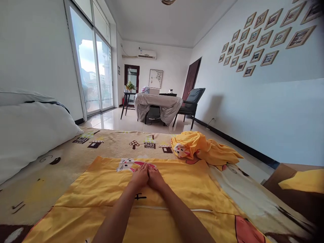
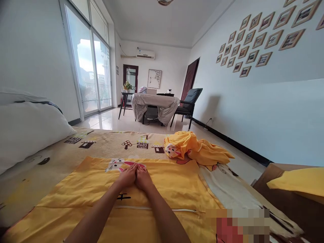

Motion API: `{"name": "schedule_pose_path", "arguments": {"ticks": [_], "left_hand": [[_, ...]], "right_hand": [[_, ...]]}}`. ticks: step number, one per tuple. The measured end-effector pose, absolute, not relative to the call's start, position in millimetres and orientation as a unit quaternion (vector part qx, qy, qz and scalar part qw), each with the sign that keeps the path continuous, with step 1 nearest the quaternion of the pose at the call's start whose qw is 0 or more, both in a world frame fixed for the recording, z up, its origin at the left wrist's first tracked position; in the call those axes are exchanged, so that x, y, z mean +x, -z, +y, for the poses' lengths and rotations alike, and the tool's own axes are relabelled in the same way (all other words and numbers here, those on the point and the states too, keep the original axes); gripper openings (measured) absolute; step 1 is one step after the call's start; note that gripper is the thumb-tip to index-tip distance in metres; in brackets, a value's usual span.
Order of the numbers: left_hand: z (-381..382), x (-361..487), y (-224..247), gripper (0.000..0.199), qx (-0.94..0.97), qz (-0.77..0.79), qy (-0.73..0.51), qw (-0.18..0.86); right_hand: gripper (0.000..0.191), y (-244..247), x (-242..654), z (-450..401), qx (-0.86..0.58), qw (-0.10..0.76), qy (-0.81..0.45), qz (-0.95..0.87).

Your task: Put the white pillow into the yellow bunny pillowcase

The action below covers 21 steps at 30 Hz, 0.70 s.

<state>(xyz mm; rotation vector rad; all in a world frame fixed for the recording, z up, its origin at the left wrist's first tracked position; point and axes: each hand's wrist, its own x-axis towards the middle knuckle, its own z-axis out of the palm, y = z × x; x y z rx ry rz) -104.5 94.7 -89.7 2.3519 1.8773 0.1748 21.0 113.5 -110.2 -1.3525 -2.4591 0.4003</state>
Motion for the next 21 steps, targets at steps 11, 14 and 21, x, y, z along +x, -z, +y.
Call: {"name": "schedule_pose_path", "arguments": {"ticks": [11, 14, 21], "left_hand": [[120, -199, 116, 0.062, 0.698, 0.707, -0.089, 0.067], [118, -238, 115, 0.065, 0.668, 0.738, -0.076, 0.067], [110, -318, 113, 0.066, 0.599, 0.799, -0.028, 0.042]], "right_hand": [[0.061, 117, 108, 153, -0.582, 0.088, -0.069, -0.805], [0.060, 118, 145, 158, -0.611, 0.072, -0.045, -0.787], [0.058, 122, 251, 151, -0.707, 0.042, 0.003, -0.706]]}}
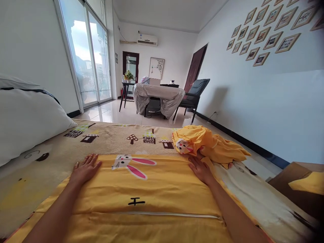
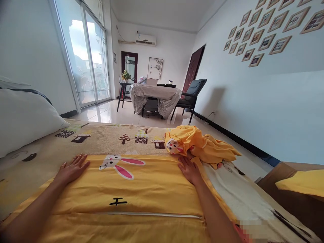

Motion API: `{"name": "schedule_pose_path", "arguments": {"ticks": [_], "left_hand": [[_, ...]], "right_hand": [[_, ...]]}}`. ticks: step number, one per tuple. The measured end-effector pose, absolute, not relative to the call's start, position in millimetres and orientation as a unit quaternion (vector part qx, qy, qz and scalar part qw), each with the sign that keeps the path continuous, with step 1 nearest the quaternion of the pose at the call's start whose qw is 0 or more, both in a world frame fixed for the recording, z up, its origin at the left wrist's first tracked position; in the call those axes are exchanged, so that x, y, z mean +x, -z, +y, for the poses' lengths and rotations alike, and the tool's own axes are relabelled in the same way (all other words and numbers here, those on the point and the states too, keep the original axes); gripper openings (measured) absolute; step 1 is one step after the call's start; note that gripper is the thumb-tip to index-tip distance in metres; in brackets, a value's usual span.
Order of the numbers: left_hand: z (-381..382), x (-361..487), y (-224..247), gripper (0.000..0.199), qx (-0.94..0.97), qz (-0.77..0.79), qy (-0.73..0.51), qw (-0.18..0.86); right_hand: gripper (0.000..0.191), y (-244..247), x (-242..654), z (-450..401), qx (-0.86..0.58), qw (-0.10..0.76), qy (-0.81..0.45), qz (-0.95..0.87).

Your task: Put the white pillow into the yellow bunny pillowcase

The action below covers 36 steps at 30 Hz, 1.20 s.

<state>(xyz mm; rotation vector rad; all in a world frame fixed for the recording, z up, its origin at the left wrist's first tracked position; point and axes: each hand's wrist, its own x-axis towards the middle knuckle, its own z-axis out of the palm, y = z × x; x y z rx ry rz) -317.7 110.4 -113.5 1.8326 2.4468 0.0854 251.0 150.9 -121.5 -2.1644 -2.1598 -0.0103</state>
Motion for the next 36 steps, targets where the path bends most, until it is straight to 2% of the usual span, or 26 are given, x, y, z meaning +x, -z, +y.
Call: {"name": "schedule_pose_path", "arguments": {"ticks": [4, 7, 12, 17, 20, 24, 30, 36], "left_hand": [[108, -320, 115, 0.065, 0.594, 0.803, -0.040, 0.031], [107, -317, 116, 0.064, 0.596, 0.799, -0.073, 0.027], [102, -314, 113, 0.056, 0.601, 0.784, -0.157, 0.014], [94, -314, 109, 0.049, 0.661, 0.722, -0.204, -0.001], [95, -318, 112, 0.044, 0.702, 0.686, -0.187, 0.035], [99, -323, 113, 0.048, 0.691, 0.696, -0.186, 0.056], [101, -323, 112, 0.048, 0.678, 0.703, -0.196, 0.084], [94, -325, 107, 0.045, 0.654, 0.723, -0.209, 0.079]], "right_hand": [[0.057, 109, 266, 140, -0.739, 0.028, 0.040, -0.672], [0.049, 87, 237, 134, -0.726, 0.025, 0.070, -0.684], [0.048, 70, 108, 120, -0.611, 0.042, 0.050, -0.789], [0.060, 94, -48, 96, -0.472, 0.074, -0.021, -0.878], [0.060, 103, -86, 93, -0.431, 0.075, -0.069, -0.896], [0.058, 105, -46, 111, -0.469, 0.078, -0.090, -0.875], [0.061, 112, 95, 132, -0.598, 0.040, -0.055, -0.799], [0.061, 107, 233, 101, -0.734, 0.003, -0.009, -0.680]]}}
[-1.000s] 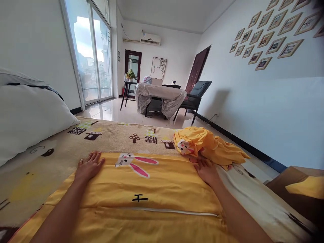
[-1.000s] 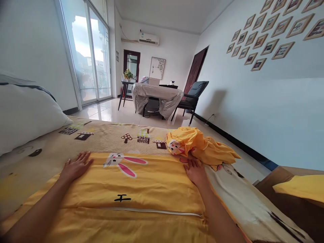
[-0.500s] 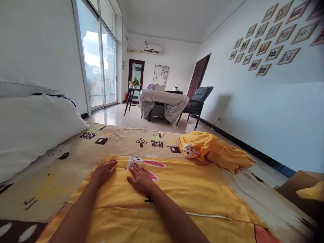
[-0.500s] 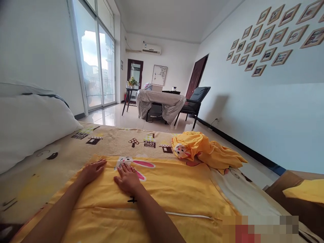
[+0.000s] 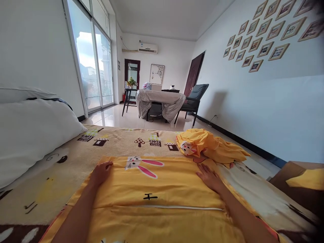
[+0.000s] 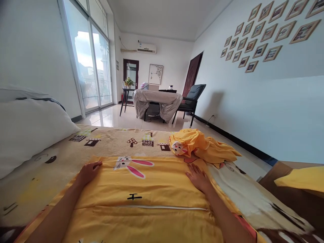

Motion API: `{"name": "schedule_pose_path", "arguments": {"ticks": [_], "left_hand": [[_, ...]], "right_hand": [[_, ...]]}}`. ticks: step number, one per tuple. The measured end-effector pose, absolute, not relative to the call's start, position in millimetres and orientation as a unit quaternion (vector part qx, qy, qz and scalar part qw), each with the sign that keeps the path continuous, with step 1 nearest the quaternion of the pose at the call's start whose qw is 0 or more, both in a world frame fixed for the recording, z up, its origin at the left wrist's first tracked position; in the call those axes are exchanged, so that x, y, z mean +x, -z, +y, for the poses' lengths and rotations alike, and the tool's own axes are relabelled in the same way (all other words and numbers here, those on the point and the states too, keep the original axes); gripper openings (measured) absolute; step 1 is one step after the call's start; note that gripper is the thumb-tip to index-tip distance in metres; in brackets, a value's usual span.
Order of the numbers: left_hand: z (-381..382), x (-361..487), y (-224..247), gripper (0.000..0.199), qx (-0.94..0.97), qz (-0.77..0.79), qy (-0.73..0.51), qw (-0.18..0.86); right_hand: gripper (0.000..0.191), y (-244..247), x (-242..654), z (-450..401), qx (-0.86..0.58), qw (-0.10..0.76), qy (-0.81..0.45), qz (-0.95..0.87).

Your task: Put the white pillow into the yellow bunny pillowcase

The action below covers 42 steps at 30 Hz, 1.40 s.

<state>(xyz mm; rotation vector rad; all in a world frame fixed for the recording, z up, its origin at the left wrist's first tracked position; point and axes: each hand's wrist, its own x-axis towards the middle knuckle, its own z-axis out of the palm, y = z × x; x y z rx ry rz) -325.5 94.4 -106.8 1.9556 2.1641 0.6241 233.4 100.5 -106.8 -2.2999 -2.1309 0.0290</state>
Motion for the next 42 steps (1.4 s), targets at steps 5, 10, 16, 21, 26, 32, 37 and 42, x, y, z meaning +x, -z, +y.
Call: {"name": "schedule_pose_path", "arguments": {"ticks": [5, 10, 16, 21, 26, 32, 37, 42], "left_hand": [[85, -288, 62, 0.046, 0.707, 0.676, -0.193, 0.077], [59, -165, 43, 0.048, 0.825, 0.535, -0.156, 0.091], [27, -102, 90, 0.051, 0.853, 0.505, -0.071, 0.106], [30, -169, 96, 0.060, 0.799, 0.593, -0.045, 0.092], [33, -260, 100, 0.064, 0.701, 0.710, -0.005, 0.072], [30, -310, 115, 0.060, 0.666, 0.745, -0.027, 0.015], [29, -305, 117, 0.057, 0.663, 0.748, -0.039, 0.010], [28, -306, 112, 0.057, 0.668, 0.742, -0.046, 0.024]], "right_hand": [[0.055, 82, 268, 65, -0.770, 0.033, 0.058, -0.635], [0.049, 73, 160, 55, -0.672, 0.075, 0.039, -0.736], [0.051, 102, 42, 28, -0.558, 0.102, -0.048, -0.822], [0.057, 110, 104, 40, -0.611, 0.100, -0.064, -0.783], [0.063, 113, 206, 46, -0.717, 0.077, -0.039, -0.692], [0.049, 96, 257, 24, -0.758, 0.061, -0.001, -0.649], [0.044, 63, 183, 30, -0.697, 0.104, 0.018, -0.709], [0.042, 61, 23, 10, -0.507, 0.142, -0.085, -0.846]]}}
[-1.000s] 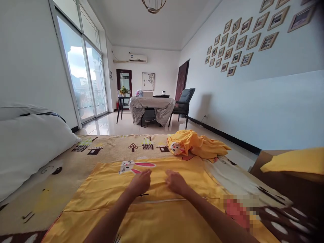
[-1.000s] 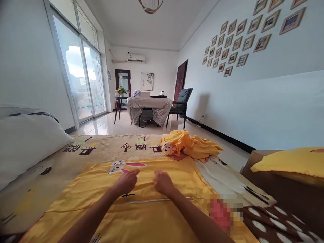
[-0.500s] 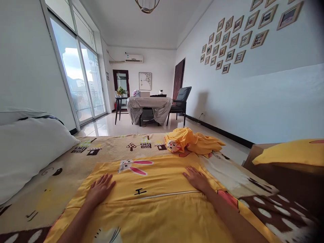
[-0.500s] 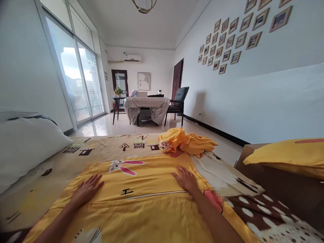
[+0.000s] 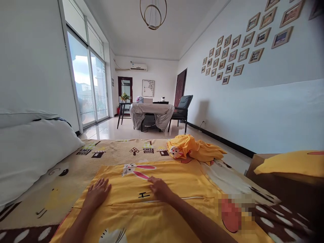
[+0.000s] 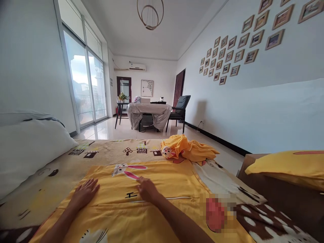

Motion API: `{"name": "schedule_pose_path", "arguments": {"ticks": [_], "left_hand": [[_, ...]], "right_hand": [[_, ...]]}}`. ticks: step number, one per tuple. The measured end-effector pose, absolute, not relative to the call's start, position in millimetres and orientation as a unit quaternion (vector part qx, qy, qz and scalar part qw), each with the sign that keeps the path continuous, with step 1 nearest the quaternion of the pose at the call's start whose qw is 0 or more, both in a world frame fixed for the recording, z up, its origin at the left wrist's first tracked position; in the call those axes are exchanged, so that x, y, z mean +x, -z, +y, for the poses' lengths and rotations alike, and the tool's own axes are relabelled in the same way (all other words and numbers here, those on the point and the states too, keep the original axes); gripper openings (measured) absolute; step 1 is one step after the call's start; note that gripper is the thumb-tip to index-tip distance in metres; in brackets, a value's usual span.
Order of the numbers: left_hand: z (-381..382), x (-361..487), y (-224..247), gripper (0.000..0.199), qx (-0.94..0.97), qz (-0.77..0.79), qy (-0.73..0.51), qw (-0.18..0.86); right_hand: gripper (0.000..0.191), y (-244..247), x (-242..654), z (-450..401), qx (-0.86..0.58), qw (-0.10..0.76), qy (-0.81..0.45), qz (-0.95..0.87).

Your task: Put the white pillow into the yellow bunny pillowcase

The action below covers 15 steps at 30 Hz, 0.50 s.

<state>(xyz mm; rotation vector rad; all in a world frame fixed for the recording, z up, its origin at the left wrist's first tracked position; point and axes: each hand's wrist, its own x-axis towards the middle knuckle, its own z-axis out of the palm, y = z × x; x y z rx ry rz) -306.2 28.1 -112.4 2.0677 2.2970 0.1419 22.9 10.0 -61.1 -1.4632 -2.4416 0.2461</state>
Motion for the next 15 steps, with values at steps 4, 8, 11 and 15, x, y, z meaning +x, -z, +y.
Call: {"name": "schedule_pose_path", "arguments": {"ticks": [4, 8, 11, 15], "left_hand": [[27, -310, 110, 0.055, 0.674, 0.737, -0.043, 0.027], [27, -313, 110, 0.054, 0.677, 0.734, -0.044, 0.028], [28, -314, 110, 0.052, 0.681, 0.730, -0.050, 0.032], [26, -312, 106, 0.050, 0.686, 0.724, -0.064, 0.029]], "right_hand": [[0.047, 81, -68, -18, -0.346, 0.168, -0.176, -0.906], [0.049, 98, -78, -16, -0.348, 0.187, -0.212, -0.894], [0.051, 101, -54, -3, -0.393, 0.163, -0.209, -0.880], [0.056, 98, -13, 15, -0.452, 0.127, -0.174, -0.866]]}}
